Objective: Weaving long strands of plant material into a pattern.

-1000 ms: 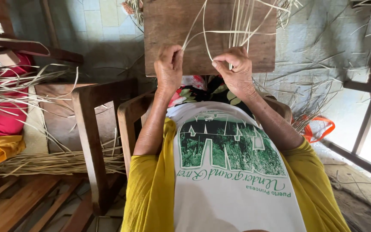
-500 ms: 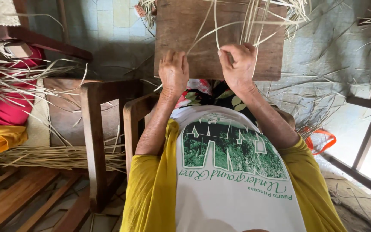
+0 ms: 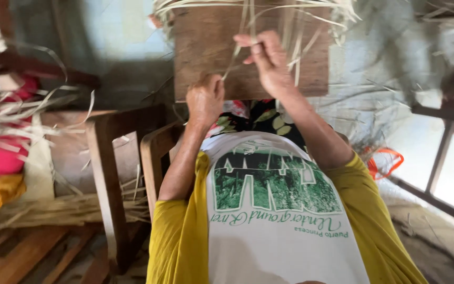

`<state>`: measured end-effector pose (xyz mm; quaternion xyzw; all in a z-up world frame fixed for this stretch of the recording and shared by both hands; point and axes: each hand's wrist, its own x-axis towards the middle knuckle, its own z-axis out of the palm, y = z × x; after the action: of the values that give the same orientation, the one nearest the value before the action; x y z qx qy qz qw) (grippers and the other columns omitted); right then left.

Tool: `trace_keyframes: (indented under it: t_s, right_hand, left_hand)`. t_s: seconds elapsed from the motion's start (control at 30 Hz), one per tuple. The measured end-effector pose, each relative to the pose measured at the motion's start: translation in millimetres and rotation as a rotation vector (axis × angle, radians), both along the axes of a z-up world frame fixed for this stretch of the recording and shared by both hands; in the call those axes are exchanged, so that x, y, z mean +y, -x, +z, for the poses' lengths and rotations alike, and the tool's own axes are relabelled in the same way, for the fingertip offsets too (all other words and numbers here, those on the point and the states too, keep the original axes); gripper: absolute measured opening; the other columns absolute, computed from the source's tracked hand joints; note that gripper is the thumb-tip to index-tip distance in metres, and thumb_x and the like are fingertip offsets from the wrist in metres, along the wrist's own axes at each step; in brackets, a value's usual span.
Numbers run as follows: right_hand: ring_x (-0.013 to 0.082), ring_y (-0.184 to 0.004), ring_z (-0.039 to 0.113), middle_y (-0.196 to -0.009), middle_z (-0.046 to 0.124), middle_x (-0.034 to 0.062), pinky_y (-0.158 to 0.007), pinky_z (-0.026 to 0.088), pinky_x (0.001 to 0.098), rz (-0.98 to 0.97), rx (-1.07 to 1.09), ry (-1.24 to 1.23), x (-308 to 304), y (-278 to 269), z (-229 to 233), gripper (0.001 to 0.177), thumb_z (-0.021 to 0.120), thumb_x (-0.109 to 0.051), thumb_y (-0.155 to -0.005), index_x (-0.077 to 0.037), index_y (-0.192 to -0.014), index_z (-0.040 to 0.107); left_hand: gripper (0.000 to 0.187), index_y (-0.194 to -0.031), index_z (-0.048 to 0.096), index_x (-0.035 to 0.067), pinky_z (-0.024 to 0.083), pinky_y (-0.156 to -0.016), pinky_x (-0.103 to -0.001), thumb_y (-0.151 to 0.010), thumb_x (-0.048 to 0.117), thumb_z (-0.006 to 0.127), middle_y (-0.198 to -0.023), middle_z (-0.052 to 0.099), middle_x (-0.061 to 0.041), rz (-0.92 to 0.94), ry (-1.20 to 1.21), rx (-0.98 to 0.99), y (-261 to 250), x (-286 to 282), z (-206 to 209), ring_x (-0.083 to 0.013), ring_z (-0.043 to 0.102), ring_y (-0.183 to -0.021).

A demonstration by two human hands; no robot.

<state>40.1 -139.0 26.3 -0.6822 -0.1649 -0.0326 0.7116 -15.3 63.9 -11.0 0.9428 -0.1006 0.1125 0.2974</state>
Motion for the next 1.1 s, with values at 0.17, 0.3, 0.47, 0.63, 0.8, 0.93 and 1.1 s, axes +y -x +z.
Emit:
trace_keyframes:
  t_s: [0.17,0.3,0.47,0.63,0.8,0.93,1.1]
  right_hand:
    - [0.0386,-0.138,0.055,-0.134,0.058,0.0293,-0.093,0.055,0.0349,0.105,-0.070,0.049,3.8,1.2,28.1,0.017,0.035,-0.022,-0.115,-0.009,-0.105,0.034]
    - [0.0378,-0.129,0.060,-0.131,0.060,0.0239,-0.115,0.051,0.0509,0.017,-0.103,0.087,-5.8,-12.5,-12.7,0.025,0.033,0.010,-0.104,-0.007,-0.119,0.042]
    - [0.0353,-0.126,0.057,-0.125,0.056,0.0233,-0.104,0.058,0.0486,-0.094,-0.109,0.096,-19.4,-16.8,-15.4,0.008,0.034,-0.004,-0.110,-0.007,-0.105,0.038]
    - [0.0332,-0.121,0.059,-0.123,0.056,0.0226,-0.105,0.055,0.0462,-0.172,-0.163,0.165,-19.4,-15.3,-12.6,0.007,0.035,-0.001,-0.109,-0.006,-0.106,0.038]
    - [0.0322,-0.112,0.059,-0.114,0.056,0.0192,-0.094,0.059,0.0428,-0.263,-0.214,0.204,-19.4,-16.6,-16.7,0.016,0.037,0.008,-0.103,-0.007,-0.106,0.040]
    - [0.0253,-0.086,0.073,-0.099,0.067,0.0140,-0.074,0.064,0.0329,-0.201,0.123,0.055,-31.6,-30.1,-41.3,0.018,0.042,0.009,-0.104,-0.007,-0.101,0.050]
    - [0.0140,-0.079,0.072,-0.088,0.070,0.0075,-0.076,0.064,0.0277,0.061,0.211,0.103,-39.6,-32.0,-13.1,0.020,0.060,0.012,-0.105,-0.006,-0.097,0.063]
  left_hand:
    - [0.004,-0.093,0.062,0.014,0.044,-0.063,-0.053,-0.093,0.010,0.061,-0.086,0.065,-0.011,-0.087,0.078,0.063,2.0,-1.8,19.7,-0.0408,0.060,-0.071]
    - [0.005,-0.092,0.062,0.014,0.045,-0.065,-0.049,-0.094,0.009,0.063,-0.087,0.063,-0.009,-0.137,0.076,-0.001,7.0,-6.7,20.7,-0.0367,0.060,-0.071]
    - [0.008,-0.094,0.063,0.014,0.046,-0.063,-0.045,-0.094,0.007,0.066,-0.089,0.063,-0.007,-0.109,0.121,-0.003,7.8,-6.9,28.3,-0.0315,0.062,-0.076]
    - [0.008,-0.095,0.064,0.016,0.046,-0.058,-0.041,-0.094,0.008,0.067,-0.092,0.065,-0.002,-0.095,0.211,0.062,9.1,-10.1,29.9,-0.0243,0.060,-0.073]
    - [0.013,-0.089,0.063,0.010,0.042,-0.060,-0.032,-0.098,0.000,0.065,-0.084,0.060,-0.002,-0.129,0.406,0.098,10.7,-12.9,47.1,-0.0153,0.052,-0.072]
    - [0.009,-0.100,0.067,0.004,0.047,-0.067,-0.035,-0.102,-0.001,0.060,-0.093,0.065,-0.006,-0.224,0.305,-0.178,6.2,-16.0,57.7,-0.0207,0.061,-0.077]
    - [0.025,-0.101,0.072,0.005,0.042,-0.068,-0.038,-0.102,-0.008,0.050,-0.098,0.065,-0.005,-0.327,0.009,-0.431,1.6,-22.2,64.6,-0.0260,0.056,-0.081]
